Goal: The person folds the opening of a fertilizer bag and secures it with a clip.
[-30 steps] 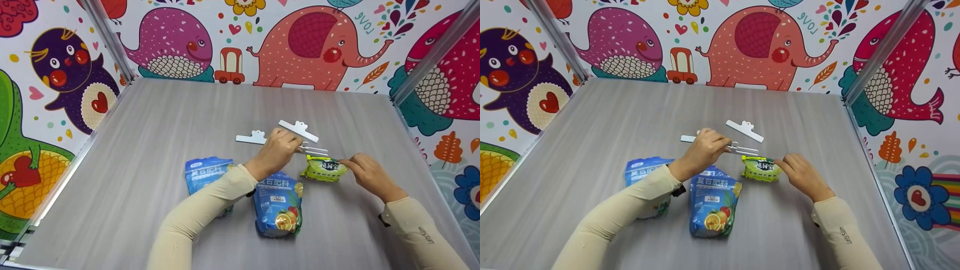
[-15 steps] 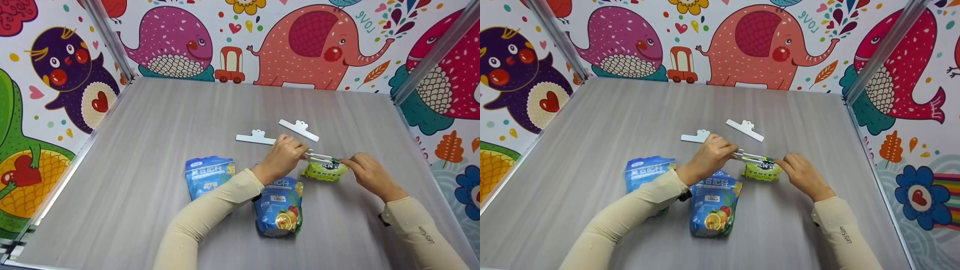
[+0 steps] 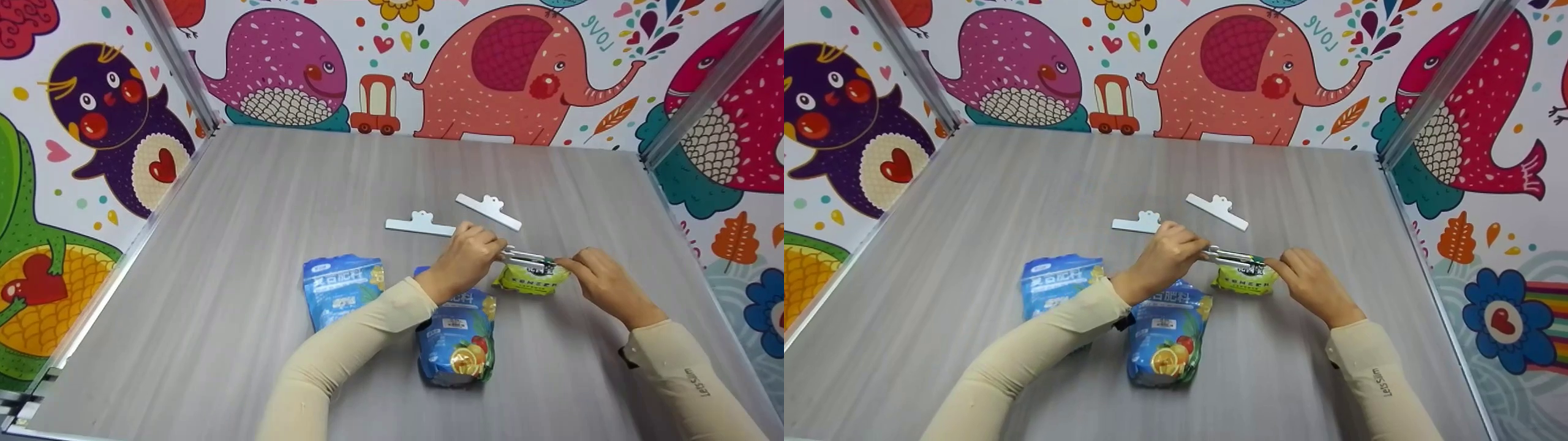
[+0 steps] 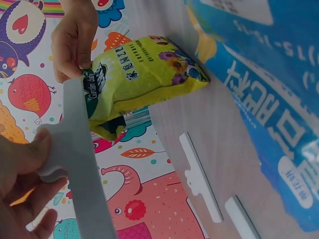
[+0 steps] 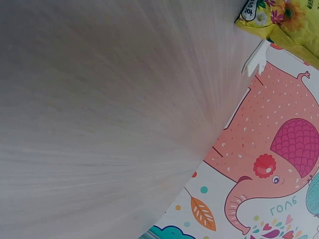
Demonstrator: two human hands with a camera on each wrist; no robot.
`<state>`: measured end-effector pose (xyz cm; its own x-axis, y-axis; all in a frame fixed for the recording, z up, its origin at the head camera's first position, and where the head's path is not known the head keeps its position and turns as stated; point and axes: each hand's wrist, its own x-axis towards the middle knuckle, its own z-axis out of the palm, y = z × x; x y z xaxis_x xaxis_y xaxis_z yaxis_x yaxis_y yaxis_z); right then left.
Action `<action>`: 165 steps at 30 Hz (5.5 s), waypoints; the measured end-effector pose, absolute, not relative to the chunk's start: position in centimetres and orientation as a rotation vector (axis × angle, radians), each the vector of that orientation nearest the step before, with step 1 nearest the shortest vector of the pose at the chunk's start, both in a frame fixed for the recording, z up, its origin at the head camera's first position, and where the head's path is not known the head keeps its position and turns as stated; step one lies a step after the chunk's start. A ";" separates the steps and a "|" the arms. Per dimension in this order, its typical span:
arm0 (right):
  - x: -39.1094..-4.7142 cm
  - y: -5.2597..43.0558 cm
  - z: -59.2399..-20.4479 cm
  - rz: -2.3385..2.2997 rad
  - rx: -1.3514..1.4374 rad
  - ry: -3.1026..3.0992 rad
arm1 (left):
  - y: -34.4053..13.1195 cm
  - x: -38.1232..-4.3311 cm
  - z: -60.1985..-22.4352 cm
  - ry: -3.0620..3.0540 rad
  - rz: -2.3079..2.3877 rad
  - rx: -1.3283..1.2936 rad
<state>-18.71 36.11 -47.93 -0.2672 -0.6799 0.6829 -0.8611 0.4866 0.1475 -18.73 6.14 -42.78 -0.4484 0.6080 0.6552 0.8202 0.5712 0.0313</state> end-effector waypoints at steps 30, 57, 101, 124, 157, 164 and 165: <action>-18.5 36.2 -47.9 0.370 1.283 -2.041 | 7.8 -18.8 -44.0 -2.248 -0.441 -1.113; -18.5 36.3 -47.8 0.346 1.251 -2.047 | 8.5 -18.9 -44.0 -2.321 -0.475 -1.150; -18.1 36.1 -48.3 0.450 1.107 -2.094 | 8.2 -20.8 -44.7 -2.588 -1.072 -0.977; -17.6 35.0 -49.5 0.791 0.890 -2.168 | 8.3 -21.5 -45.0 -2.638 -1.608 -0.800; -17.2 34.6 -48.1 0.909 0.742 -2.271 | 8.8 -21.6 -44.6 -2.688 -1.963 -0.591; -17.2 35.1 -47.8 0.926 0.719 -2.289 | 9.5 -21.5 -44.4 -2.693 -2.028 -0.509; -17.2 35.2 -47.8 0.929 0.716 -2.292 | 9.6 -21.4 -44.4 -2.696 -2.035 -0.495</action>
<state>-17.16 35.19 -47.80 -0.7008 -0.2630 0.6631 -0.6504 0.6174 -0.4426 -21.44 9.57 -44.41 -0.9218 0.3852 -0.0425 0.0646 0.2608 0.9632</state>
